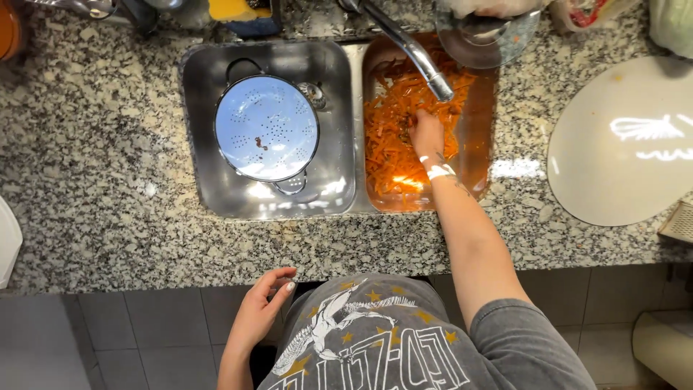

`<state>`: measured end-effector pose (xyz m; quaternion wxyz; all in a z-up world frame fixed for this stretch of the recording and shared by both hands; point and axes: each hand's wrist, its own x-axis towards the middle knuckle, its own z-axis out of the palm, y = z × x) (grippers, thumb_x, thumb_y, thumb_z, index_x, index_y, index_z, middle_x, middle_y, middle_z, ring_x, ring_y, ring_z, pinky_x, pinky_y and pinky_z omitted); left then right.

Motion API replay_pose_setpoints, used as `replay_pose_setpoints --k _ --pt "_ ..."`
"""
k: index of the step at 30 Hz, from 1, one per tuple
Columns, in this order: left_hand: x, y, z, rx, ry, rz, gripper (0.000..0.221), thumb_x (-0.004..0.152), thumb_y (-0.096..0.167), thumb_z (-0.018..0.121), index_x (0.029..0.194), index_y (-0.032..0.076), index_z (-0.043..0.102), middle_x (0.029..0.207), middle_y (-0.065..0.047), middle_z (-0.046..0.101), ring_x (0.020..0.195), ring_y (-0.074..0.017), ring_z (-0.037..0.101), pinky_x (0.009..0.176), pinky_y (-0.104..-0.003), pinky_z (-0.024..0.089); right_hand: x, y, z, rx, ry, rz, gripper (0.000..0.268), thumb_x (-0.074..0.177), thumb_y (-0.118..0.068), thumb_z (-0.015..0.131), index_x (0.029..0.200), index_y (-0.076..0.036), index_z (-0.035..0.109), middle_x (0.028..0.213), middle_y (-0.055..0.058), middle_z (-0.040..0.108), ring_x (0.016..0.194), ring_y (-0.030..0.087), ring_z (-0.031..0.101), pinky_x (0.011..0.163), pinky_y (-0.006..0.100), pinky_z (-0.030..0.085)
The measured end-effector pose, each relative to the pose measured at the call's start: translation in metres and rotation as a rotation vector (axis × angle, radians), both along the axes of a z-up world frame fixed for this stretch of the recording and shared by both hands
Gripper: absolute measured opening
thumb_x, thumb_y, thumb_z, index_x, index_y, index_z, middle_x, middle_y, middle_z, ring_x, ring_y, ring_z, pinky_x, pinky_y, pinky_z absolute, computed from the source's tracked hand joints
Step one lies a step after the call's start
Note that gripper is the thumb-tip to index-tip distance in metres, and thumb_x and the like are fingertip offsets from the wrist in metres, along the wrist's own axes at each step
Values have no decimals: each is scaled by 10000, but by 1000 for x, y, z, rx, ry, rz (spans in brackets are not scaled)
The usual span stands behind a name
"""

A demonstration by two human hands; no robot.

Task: The person transfers rice into a container, then clears grated carrots from the sink into a colander and empties it into a trash bin.

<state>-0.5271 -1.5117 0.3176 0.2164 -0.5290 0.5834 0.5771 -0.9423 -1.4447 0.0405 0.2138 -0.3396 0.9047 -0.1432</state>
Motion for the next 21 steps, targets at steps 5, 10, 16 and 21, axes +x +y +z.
replay_pose_setpoints --k 5,10,16,21 --pt "-25 0 1 -9 24 -8 352 855 345 503 1167 232 620 1221 76 624 1059 -103 599 872 -309 470 -9 11 63 -267 160 -195 488 929 -185 557 1373 -124 365 1456 139 308 1319 362 269 999 580 317" --pt "-41 7 4 39 -70 32 355 869 326 504 1195 235 612 1192 68 615 1087 -91 581 890 -284 445 -19 14 9 -429 -6 -251 794 947 -324 628 1507 -222 74 1570 40 40 1441 340 93 1124 545 169" --pt "-44 11 15 118 -253 196 401 876 351 473 1255 267 575 1292 94 580 1158 -86 563 936 -296 442 -36 -62 -75 -463 260 -389 847 764 -521 753 1393 -121 351 1460 146 316 1363 335 263 1110 494 221" --pt "-50 15 14 84 -258 208 384 870 360 473 1215 254 605 1269 97 586 1130 -74 574 914 -285 444 1 -80 -6 -345 -264 -243 858 852 -538 619 1425 -31 231 1499 247 109 1398 391 70 1142 444 11"
